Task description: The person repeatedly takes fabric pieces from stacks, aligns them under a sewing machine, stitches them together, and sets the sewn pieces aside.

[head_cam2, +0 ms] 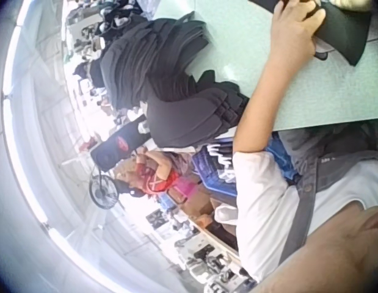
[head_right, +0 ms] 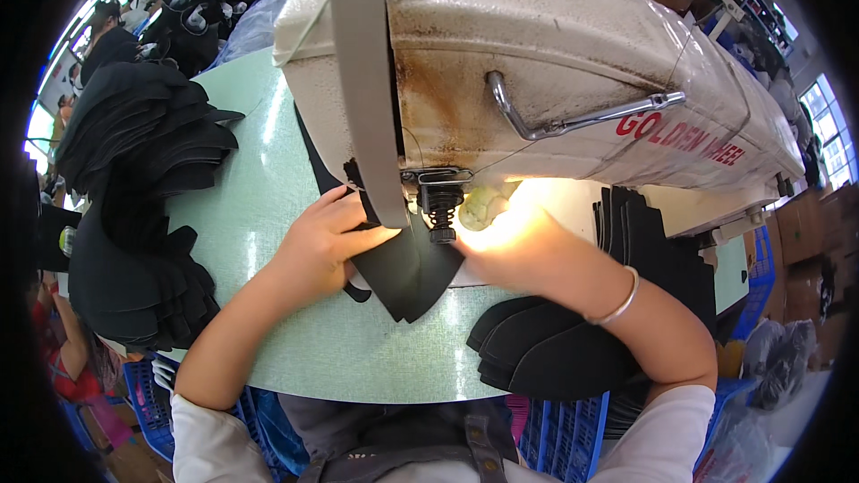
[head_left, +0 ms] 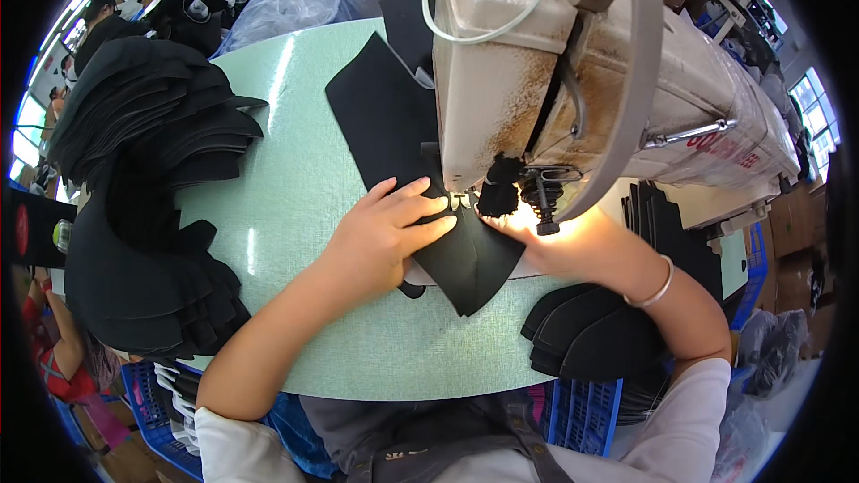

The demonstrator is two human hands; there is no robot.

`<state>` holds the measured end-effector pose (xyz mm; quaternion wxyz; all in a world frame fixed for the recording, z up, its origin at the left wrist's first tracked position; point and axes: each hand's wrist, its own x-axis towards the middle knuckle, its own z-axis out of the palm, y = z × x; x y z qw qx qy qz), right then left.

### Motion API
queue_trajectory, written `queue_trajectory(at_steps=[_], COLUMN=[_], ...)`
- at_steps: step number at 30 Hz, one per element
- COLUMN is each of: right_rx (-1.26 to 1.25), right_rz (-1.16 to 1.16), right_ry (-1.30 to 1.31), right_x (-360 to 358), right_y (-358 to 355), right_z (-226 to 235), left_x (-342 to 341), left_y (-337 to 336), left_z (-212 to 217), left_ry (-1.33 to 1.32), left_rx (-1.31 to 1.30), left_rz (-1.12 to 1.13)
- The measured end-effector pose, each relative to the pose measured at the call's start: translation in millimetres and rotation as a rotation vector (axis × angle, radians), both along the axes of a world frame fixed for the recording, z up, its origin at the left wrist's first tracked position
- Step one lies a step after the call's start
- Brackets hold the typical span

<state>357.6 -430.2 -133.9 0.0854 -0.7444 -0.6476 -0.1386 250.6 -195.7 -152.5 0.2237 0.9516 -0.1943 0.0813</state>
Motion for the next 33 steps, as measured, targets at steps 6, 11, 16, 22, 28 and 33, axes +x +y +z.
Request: queue_trajectory(at_steps=[6, 11, 16, 22, 28, 33], right_rx=[-0.464, -0.438, -0.334, -0.272, -0.035, -0.273], right_rz=[-0.084, -0.127, -0.077, -0.126, -0.027, -0.015], right_ry=[-0.165, 0.110, 0.085, 0.219, -0.106, -0.059], right_x=[-41, -19, -8, 6, -21, -26], right_y=[6, -8, -15, -13, -4, -9], right_z=[19, 16, 0, -8, -1, 13], left_x=[-15, -13, -11, -4, -9, -13], left_y=[-19, 0, 0, 1, -12, -6], left_z=[5, 3, 2, 0, -3, 0], left_ry=[-0.131, -0.018, 0.020, -0.033, -0.205, -0.162], left_rx=[0.039, -0.057, -0.051, -0.054, 0.047, 0.030], left_rz=[-0.023, -0.088, -0.091, -0.088, -0.060, -0.115])
